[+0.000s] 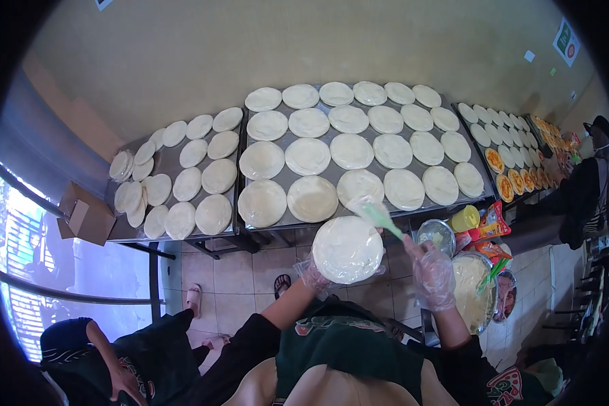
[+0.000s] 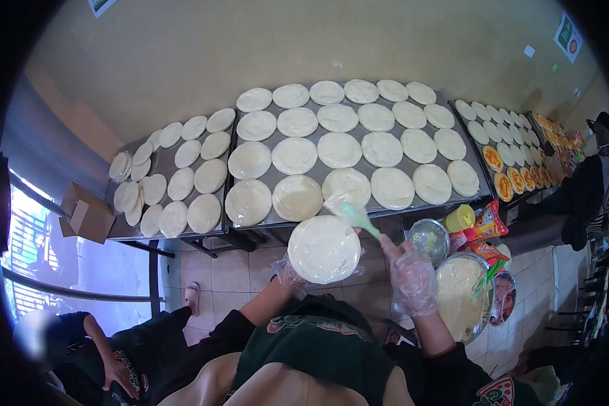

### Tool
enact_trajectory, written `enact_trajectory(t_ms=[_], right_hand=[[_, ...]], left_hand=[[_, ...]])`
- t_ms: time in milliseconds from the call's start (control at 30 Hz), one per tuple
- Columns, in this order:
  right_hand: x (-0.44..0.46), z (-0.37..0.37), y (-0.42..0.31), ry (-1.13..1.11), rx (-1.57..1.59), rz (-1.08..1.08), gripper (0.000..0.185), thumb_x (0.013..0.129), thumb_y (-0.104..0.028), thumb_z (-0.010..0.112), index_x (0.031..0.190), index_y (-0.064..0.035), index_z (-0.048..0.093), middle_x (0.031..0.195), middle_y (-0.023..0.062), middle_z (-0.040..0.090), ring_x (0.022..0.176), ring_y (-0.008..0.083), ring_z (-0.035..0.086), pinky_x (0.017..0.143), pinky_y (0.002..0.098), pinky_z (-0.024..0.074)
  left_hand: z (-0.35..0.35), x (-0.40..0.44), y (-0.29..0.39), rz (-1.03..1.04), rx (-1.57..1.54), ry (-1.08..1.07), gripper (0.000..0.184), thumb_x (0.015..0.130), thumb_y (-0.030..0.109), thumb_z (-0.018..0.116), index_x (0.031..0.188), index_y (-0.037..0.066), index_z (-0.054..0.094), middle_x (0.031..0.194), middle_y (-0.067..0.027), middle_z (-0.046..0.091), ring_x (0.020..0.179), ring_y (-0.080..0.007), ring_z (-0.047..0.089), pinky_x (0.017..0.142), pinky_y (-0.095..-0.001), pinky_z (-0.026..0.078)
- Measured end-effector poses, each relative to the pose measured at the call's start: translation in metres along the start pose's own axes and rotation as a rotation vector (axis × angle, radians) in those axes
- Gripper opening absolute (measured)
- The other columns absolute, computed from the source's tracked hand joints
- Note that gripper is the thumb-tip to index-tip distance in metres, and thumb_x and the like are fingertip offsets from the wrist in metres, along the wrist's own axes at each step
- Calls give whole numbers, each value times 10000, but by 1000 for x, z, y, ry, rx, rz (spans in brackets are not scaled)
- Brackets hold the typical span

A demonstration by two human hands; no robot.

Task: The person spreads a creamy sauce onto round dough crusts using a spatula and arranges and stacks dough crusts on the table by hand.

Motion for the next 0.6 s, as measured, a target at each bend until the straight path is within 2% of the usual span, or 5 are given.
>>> enact_trajectory(t_ms=[100, 200, 267, 500, 600], right_hand=[[2, -4, 0, -35, 62, 28, 503, 810, -29, 614, 1290, -181, 611, 842, 121, 555, 683, 294, 603, 604, 415, 510], [9, -17, -27, -121, 125, -108, 488, 820, -24, 601, 1284, -171, 608, 837, 131, 563, 684, 301, 614, 596, 419, 511], [18, -16, -39, -181, 163, -214, 479, 826, -19, 591, 1283, -163, 606, 841, 136, 567, 687, 303, 620, 592, 419, 512], [44, -17, -41, -110, 91, -128, 433, 835, -45, 612, 1256, -145, 623, 820, 128, 552, 690, 306, 608, 593, 417, 500], [46, -11, -57, -172, 121, -344, 438, 853, -47, 567, 1282, -131, 602, 847, 116, 547, 698, 279, 622, 628, 403, 521]], left_hand=[[11, -2, 8, -66, -981, -142, 678, 994, 544, 351, 1493, 87, 312, 1545, -166, 323, 1385, -366, 375, 1133, -556, 321], [-3, -2, 2, -93, -1110, 120, 709, 995, 548, 333, 1510, 66, 266, 1545, -217, 294, 1388, -413, 354, 1128, -566, 325], [-1, -11, 8, -52, -1092, 94, 721, 994, 549, 330, 1521, 64, 243, 1544, -253, 270, 1391, -445, 333, 1130, -579, 316], [-6, -25, 14, -33, -1018, -38, 683, 995, 532, 355, 1520, 103, 271, 1544, -203, 310, 1385, -466, 334, 1134, -584, 309], [-24, -35, 5, -37, -1207, 223, 657, 998, 526, 355, 1510, 118, 294, 1555, -158, 316, 1384, -461, 340, 1132, -594, 305]])
Point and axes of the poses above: each hand's wrist, its own x-axis towards the middle knuckle, its own z-axis out of the palm, y = z × x, the point moved 4 cm from there along x, towards the middle knuckle
